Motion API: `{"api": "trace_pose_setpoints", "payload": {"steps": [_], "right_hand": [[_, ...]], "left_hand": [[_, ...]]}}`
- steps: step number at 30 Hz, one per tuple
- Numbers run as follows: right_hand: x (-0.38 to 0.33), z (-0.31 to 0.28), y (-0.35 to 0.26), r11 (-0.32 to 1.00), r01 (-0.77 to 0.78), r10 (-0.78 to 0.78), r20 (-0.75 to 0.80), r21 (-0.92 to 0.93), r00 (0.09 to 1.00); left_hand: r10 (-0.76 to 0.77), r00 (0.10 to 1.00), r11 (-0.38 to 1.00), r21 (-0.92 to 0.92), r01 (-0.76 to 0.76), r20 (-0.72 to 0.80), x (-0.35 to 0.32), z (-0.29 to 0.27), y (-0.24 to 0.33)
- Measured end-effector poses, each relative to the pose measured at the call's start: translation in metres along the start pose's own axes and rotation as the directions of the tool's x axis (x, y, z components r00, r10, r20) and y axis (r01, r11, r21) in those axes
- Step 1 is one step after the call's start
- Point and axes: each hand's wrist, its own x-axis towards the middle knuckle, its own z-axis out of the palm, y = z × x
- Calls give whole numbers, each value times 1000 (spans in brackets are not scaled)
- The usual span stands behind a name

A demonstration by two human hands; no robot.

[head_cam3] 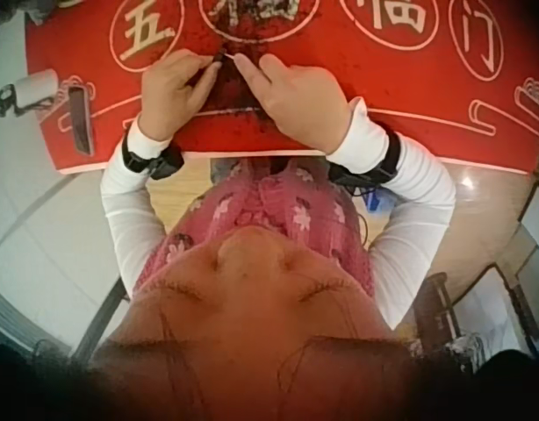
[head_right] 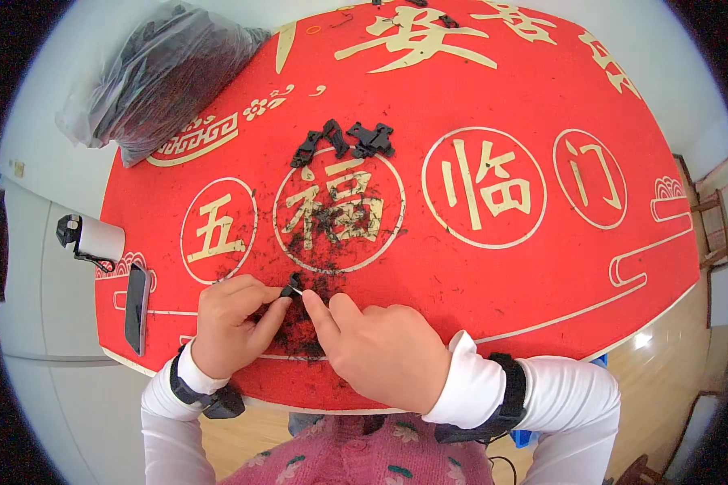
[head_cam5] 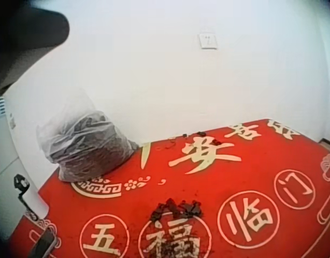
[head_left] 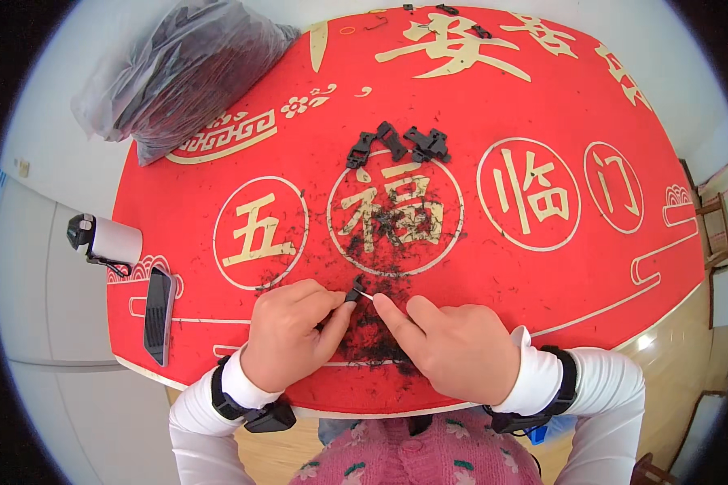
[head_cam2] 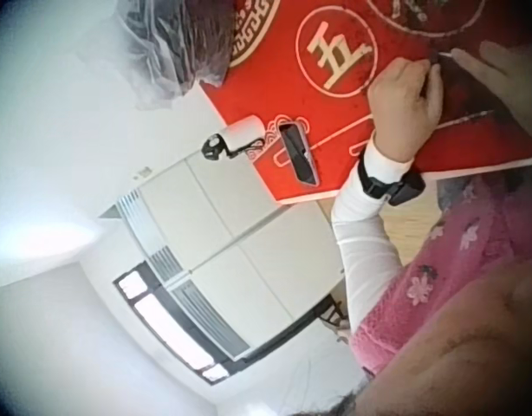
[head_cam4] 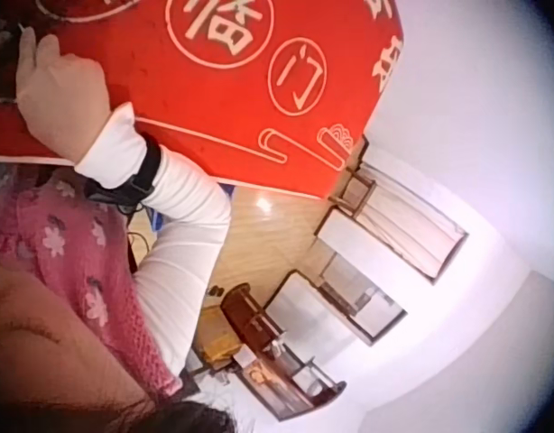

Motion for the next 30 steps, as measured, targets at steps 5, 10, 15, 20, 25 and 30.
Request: {"api": "trace_pose_setpoints", "payload": {"steps": [5,10,15,20,25,30], "right_hand": [[0,-1,4,1000,3,-3,-12,-13,1000],[2,1,15,997,-79,78,-49,-15,996],[2,3,14,992,-27,41,-113,123,993],[3,4,15,950,-41,77,-106,309,991],[4,3,17,919,-75,110,-70,388,991],[3,4,16,914,-81,115,-60,397,992]], "left_hand": [[-5,1000,1000,-3,5,-6,-1,1,-1],[-17,1000,1000,-26,17,1,-1,0,-1],[-8,1000,1000,-18,8,2,-1,-1,-1],[-14,1000,1000,-27,14,2,-2,0,-1],[-23,1000,1000,-21,23,14,-1,-1,0],[-20,1000,1000,-18,21,14,-1,-1,0]]}}
